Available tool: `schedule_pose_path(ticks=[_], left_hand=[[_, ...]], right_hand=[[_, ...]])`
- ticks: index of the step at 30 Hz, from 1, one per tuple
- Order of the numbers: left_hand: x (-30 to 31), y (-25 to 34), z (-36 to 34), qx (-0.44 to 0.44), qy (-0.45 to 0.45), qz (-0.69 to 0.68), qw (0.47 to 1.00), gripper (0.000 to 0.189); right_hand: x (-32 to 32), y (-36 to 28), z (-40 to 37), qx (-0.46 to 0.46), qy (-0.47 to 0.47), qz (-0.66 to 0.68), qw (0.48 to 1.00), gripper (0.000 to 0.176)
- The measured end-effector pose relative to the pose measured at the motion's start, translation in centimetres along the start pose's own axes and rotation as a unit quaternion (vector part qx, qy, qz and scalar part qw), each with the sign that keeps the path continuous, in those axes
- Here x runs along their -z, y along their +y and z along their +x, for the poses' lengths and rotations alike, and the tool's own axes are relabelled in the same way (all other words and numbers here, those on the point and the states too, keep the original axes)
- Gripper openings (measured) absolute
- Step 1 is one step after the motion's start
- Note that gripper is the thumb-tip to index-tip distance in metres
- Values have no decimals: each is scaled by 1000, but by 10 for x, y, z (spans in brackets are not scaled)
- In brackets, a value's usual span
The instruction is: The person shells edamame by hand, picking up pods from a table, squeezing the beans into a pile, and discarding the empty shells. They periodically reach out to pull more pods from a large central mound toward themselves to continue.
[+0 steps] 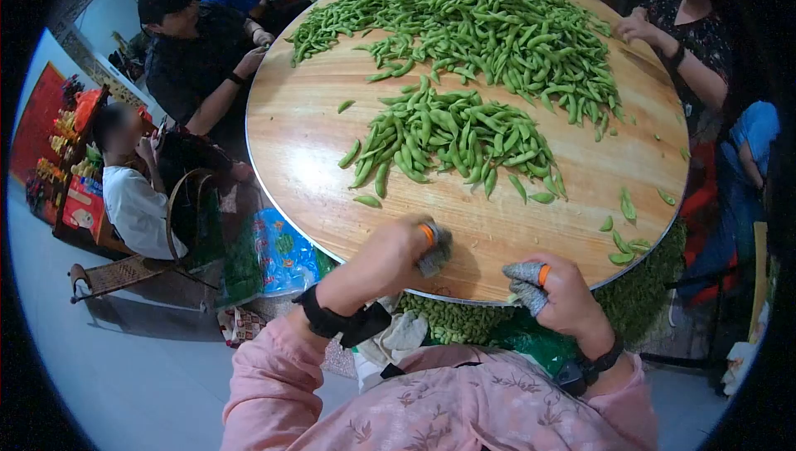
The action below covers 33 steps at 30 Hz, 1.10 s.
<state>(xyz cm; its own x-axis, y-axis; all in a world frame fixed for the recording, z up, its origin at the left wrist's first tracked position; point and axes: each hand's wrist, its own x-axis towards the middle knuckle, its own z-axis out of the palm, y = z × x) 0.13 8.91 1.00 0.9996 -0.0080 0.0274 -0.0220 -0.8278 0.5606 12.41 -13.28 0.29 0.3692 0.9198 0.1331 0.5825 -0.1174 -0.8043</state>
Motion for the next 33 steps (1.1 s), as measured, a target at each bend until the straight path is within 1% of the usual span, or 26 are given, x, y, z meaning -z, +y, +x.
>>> schedule_pose_path(ticks=[2, 3, 4, 5, 7, 8, 9, 10, 11, 12, 13, 14, 15, 17, 18, 19, 20, 21, 22, 23, 24, 25, 26, 27, 29, 33], left_hand=[[9, -15, 2, 45, 160, 53, 985, 27], [19, -21, 9, 69, 180, 130, 973, 26], [29, -25, 15, 21, 220, 183, 958, 25], [34, -36, 22, 1, 224, 206, 953, 24], [37, -57, 30, -1, 143, 271, 952, 22], [39, -61, 34, -3, 141, 270, 953, 22], [40, -62, 38, 1, 118, 272, 955, 21], [39, -62, 39, 7, 93, 273, 958, 21], [35, -61, 38, 7, 90, 269, 959, 21], [32, -58, 38, 16, 103, 272, 957, 15], [31, -54, 39, 24, 117, 278, 953, 10], [30, -48, 37, 23, 116, 277, 953, 10], [29, -35, 34, 30, 123, 263, 956, 12], [17, -23, 25, 33, 129, 247, 960, 15], [9, -21, 19, 88, 109, 152, 978, 14], [5, -12, 14, 142, 87, 56, 984, 15], [1, 3, 9, 139, 89, 0, 986, 14], [1, 28, 7, 136, 89, -55, 985, 12], [-7, 37, 4, 101, 124, -119, 980, 17], [-17, 42, 1, 100, 123, -122, 980, 17], [-25, 46, -1, 56, 155, -124, 979, 19], [-29, 49, -2, 12, 187, -127, 974, 21], [-28, 53, -5, 5, 166, -122, 979, 25], [-28, 56, -5, 6, 166, -123, 978, 25], [-30, 60, -4, 4, 152, -60, 987, 28], [-38, 60, -8, 17, 148, -22, 989, 29]], right_hand=[[2, 1, 2, -8, 17, -19, 1000, 24], [2, 0, 2, -7, 16, -18, 1000, 24], [3, -3, 4, 5, 10, -20, 1000, 24], [2, -5, 5, 17, 5, -23, 1000, 23], [-3, -6, 3, 9, 12, 5, 1000, 23], [-5, -5, 2, -3, 18, 34, 999, 22], [-6, -4, 0, -7, 19, 33, 999, 22], [-6, -3, -1, -34, 28, 55, 998, 21], [-7, -2, -2, -61, 36, 77, 994, 21], [-6, -5, -2, -64, 34, 78, 994, 21], [-5, -10, -1, -139, 44, 149, 978, 21], [-4, -13, 1, -212, 54, 220, 951, 21], [-5, -10, 2, -213, 56, 219, 950, 21], [-10, -1, 4, -108, 76, 179, 975, 24], [-9, -2, 6, -110, 78, 178, 975, 24], [-9, -6, 8, -119, 81, 213, 966, 25], [-9, -9, 11, -128, 84, 247, 957, 26], [-10, -10, 13, -130, 87, 246, 957, 26], [-11, -10, 15, -135, 81, 343, 926, 27], [-12, -10, 16, -138, 74, 438, 885, 27], [-12, -11, 17, -139, 75, 437, 886, 27], [-11, -13, 18, -156, 51, 451, 877, 25], [-10, -15, 18, -173, 25, 466, 867, 24], [-9, -17, 18, -174, 24, 465, 868, 24], [-8, -20, 17, -138, 23, 449, 883, 21], [-12, -20, 10, -160, 40, 469, 868, 16]])
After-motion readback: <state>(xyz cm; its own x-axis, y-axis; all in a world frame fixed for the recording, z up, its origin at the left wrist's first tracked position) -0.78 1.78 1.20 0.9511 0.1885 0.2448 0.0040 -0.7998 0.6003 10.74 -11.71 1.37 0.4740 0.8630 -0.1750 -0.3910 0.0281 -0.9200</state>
